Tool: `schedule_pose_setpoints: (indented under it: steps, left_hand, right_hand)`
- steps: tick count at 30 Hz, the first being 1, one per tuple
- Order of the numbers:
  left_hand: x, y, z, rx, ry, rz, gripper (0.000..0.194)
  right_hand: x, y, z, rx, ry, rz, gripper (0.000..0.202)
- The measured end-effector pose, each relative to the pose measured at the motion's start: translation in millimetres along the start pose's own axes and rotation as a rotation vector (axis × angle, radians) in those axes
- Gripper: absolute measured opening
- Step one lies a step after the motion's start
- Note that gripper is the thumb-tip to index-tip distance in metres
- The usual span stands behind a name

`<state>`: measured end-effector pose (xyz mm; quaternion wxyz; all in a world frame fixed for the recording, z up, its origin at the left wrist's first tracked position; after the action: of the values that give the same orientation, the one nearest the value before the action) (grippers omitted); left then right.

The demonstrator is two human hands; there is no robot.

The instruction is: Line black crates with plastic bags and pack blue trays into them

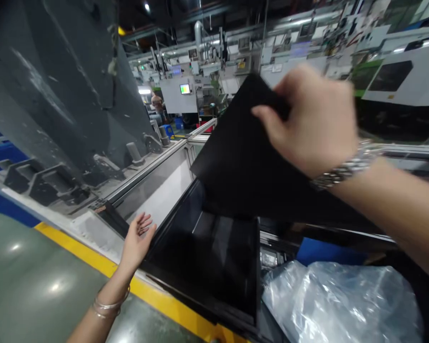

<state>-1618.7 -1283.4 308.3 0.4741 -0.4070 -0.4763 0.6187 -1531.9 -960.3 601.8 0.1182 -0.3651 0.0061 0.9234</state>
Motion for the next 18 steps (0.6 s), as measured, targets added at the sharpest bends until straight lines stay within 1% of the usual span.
schedule_pose_setpoints:
  steps: [2, 3, 6, 8, 10, 12, 13, 16, 18]
  left_hand:
    - [-6.0, 5.5, -3.2, -0.014, -0.021, -0.039, 0.057]
    - [-6.5, 7.1, -5.4, -0.014, -0.020, -0.052, 0.056]
    - [-2.1, 8.9, -11.7, 0.012, 0.035, -0.055, 0.055]
    - [1.9, 8.4, -14.3, 0.043, 0.074, -0.043, 0.057]
    - [4.1, 6.9, -14.9, 0.070, 0.078, -0.041, 0.058]
    - [3.4, 3.9, -13.4, 0.077, 0.048, -0.065, 0.059]
    - [1.9, 1.7, -12.0, 0.074, 0.025, -0.090, 0.059]
    - [-5.5, -7.9, -6.7, 0.078, -0.039, -0.162, 0.060]
    - [-10.2, -14.8, -3.4, 0.099, -0.067, -0.176, 0.059]
  right_hand:
    - [25.0, 31.3, -0.1, 0.046, 0.046, -0.100, 0.034]
    - [39.6, 46.6, -0.3, 0.024, 0.092, -0.133, 0.033]
    - [80.5, 91.2, -6.0, -0.155, 0.253, -0.175, 0.029]
    - [97.5, 122.1, -20.2, -0.339, 0.346, -0.154, 0.021]
    - [103.5, 153.7, -46.3, -0.555, 0.438, -0.080, 0.020]
    - [100.0, 181.7, -81.0, -0.733, 0.503, 0.012, 0.022]
    - [96.2, 193.4, -99.0, -0.790, 0.517, 0.052, 0.022]
    - [87.9, 218.2, -144.9, -0.857, 0.539, 0.087, 0.023]
    - [90.5, 229.1, -163.5, -0.879, 0.599, 0.096, 0.022]
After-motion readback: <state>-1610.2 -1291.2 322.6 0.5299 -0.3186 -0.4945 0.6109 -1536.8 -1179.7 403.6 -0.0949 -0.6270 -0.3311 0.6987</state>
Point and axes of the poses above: each hand's wrist, its own z-axis towards the middle knuckle, its own x-axis out of the palm, y = z × x, the point moved 3 cm from there along z, towards the middle knuckle, and after that the axes turned 9 degrees about -z, right-handed, at the moved point
